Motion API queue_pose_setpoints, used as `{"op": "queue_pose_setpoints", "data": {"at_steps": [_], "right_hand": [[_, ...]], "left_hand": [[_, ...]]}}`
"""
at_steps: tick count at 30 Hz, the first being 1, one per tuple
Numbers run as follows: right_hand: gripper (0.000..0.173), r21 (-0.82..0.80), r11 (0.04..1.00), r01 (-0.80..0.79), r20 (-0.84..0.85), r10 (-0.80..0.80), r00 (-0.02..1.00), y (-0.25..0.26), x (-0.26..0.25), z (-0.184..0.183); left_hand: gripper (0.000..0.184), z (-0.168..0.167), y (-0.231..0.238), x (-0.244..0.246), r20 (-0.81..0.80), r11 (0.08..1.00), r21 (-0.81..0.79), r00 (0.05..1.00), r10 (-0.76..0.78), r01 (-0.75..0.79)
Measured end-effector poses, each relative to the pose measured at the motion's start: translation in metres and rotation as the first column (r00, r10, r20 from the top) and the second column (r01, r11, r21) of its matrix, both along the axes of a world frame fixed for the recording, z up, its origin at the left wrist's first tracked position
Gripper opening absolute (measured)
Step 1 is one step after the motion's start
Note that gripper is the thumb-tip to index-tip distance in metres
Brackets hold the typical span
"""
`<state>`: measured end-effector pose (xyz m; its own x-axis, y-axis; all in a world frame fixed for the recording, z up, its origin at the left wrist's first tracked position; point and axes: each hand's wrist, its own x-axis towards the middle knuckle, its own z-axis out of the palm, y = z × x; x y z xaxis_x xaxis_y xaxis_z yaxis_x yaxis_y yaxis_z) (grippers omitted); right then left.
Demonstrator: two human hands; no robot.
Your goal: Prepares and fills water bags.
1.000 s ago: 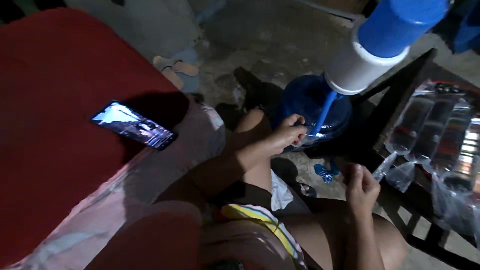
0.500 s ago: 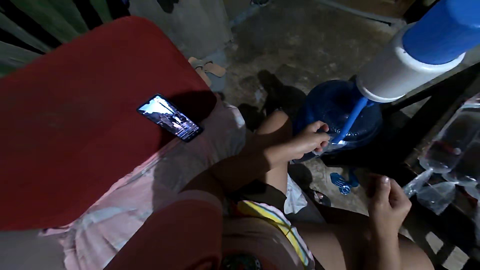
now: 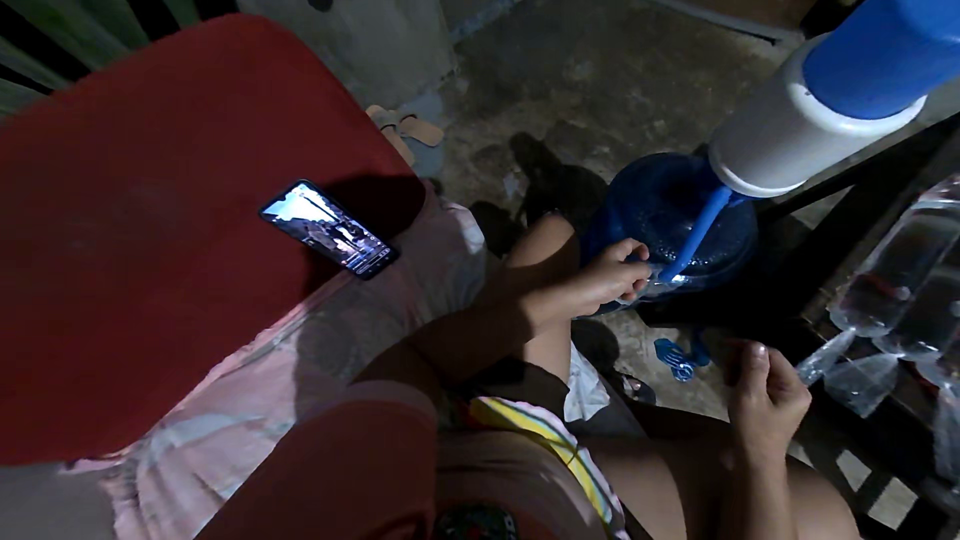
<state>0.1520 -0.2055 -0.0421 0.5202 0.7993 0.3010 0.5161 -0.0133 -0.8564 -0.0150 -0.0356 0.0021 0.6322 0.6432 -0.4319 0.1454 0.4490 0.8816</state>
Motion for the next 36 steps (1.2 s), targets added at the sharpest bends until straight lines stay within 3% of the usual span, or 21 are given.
{"op": "queue_pose_setpoints", "data": {"at_steps": [25,36], "right_hand": [[0.031,-0.020,1.000,-0.009,0.003,0.009,1.000,0.001,-0.002,-0.003],[0.034,-0.169,0.971,-0.168,0.033,0.176,0.984,0.005,-0.013,-0.008]], "left_hand": [[0.021,0.002,-0.008,-0.010,-0.034,0.998,-0.007,0.998,-0.061,0.061],[0.020,0.003,-0.014,-0.016,-0.059,0.994,0.014,0.992,-0.110,0.111]]}}
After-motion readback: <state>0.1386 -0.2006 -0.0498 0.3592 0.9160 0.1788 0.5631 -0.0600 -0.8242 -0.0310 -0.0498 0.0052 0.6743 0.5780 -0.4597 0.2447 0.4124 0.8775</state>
